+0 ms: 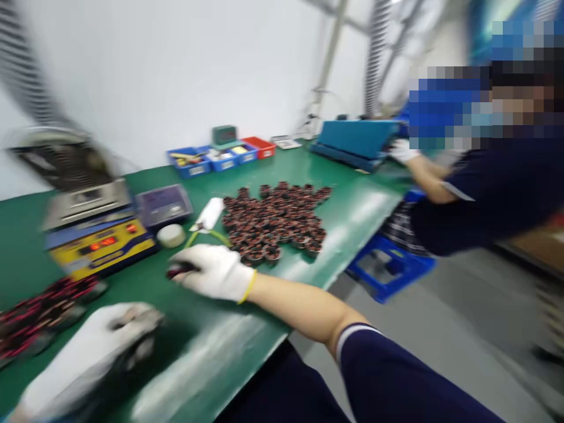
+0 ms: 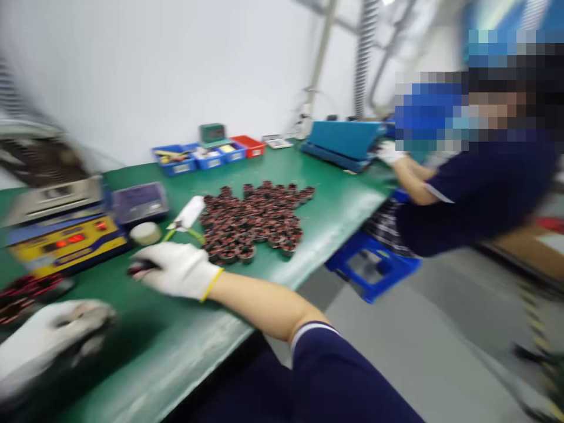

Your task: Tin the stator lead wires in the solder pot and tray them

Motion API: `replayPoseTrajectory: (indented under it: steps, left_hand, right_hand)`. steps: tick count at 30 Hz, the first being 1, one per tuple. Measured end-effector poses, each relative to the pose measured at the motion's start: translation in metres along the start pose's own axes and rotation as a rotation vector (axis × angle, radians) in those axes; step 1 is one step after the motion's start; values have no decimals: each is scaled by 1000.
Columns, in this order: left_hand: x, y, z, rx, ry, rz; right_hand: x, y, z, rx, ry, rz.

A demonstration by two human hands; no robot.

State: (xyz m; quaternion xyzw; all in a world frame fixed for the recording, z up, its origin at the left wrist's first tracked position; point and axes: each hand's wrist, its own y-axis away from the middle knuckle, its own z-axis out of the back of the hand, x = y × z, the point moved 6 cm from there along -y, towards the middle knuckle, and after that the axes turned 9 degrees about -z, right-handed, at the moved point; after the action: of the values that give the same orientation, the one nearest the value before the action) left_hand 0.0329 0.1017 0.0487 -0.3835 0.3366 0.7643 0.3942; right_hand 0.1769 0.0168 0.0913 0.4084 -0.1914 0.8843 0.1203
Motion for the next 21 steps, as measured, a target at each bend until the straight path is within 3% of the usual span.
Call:
replayPoseTrajectory:
  steps: [2, 4, 7, 10, 13, 18, 21]
  left_hand:
    - [-8, 5, 6, -19, 71, -103]
    - [-19, -1, 11, -138, 71, -213]
    - [-23, -12, -2, -157, -11, -180]
    - [-30, -16, -21, -155, -17, -202]
    - [-36, -16, -28, -231, 118, -259]
    - [-31, -13, -22, -382, 141, -337]
    - [-28, -4, -9, -608, 39, -439]
  right_hand:
    - [-11, 3, 2, -75, -274, -87]
    - [-23, 4, -3, -56, -529, -196]
    - [-28, 6, -12, -15, -711, -289]
    - [-29, 6, -14, -25, -739, -318]
    - [-30, 5, -14, -50, -713, -310]
    - [-30, 5, -16, -50, -699, -302]
    - [-31, 5, -15, -88, -691, -296]
